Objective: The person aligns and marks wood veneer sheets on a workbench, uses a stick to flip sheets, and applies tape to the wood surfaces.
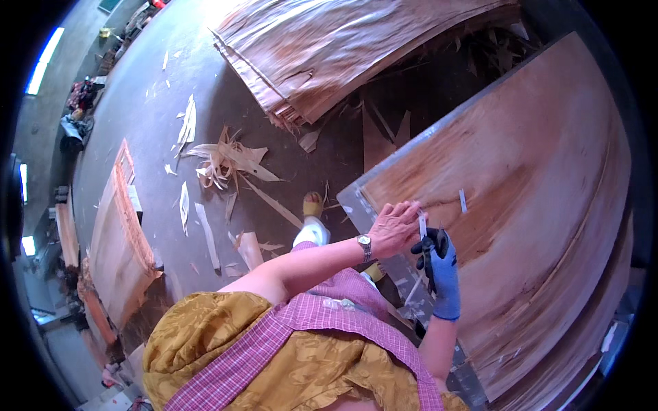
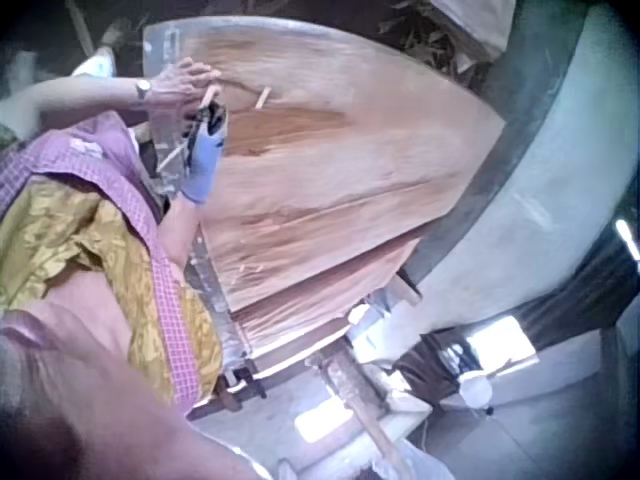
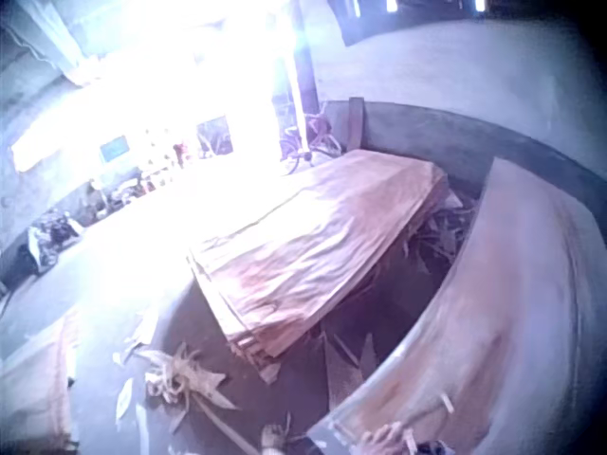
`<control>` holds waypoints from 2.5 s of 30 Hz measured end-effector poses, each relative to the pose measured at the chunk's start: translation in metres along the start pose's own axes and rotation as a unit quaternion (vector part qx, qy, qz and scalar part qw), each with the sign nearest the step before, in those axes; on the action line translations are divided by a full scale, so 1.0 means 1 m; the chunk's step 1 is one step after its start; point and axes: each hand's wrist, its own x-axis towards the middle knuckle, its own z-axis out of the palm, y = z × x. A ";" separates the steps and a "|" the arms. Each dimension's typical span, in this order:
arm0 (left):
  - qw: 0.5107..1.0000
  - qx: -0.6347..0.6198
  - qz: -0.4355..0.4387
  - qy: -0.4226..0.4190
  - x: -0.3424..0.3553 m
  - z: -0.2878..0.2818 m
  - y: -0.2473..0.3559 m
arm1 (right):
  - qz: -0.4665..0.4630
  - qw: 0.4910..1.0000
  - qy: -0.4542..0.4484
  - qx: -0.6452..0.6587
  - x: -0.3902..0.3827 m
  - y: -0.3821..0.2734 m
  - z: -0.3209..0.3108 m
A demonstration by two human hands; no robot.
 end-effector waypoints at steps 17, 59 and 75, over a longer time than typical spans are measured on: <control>0.974 0.101 -0.201 -0.002 0.061 -0.140 -0.488 | 0.093 0.987 -0.045 0.120 0.223 -0.113 0.283; 0.963 -0.130 -0.204 0.120 0.220 -0.110 -0.737 | 0.140 0.981 0.010 0.135 0.676 0.003 0.424; 0.972 0.079 -0.180 -0.129 0.119 -0.098 -0.704 | 0.080 0.993 0.013 0.081 0.680 0.018 0.437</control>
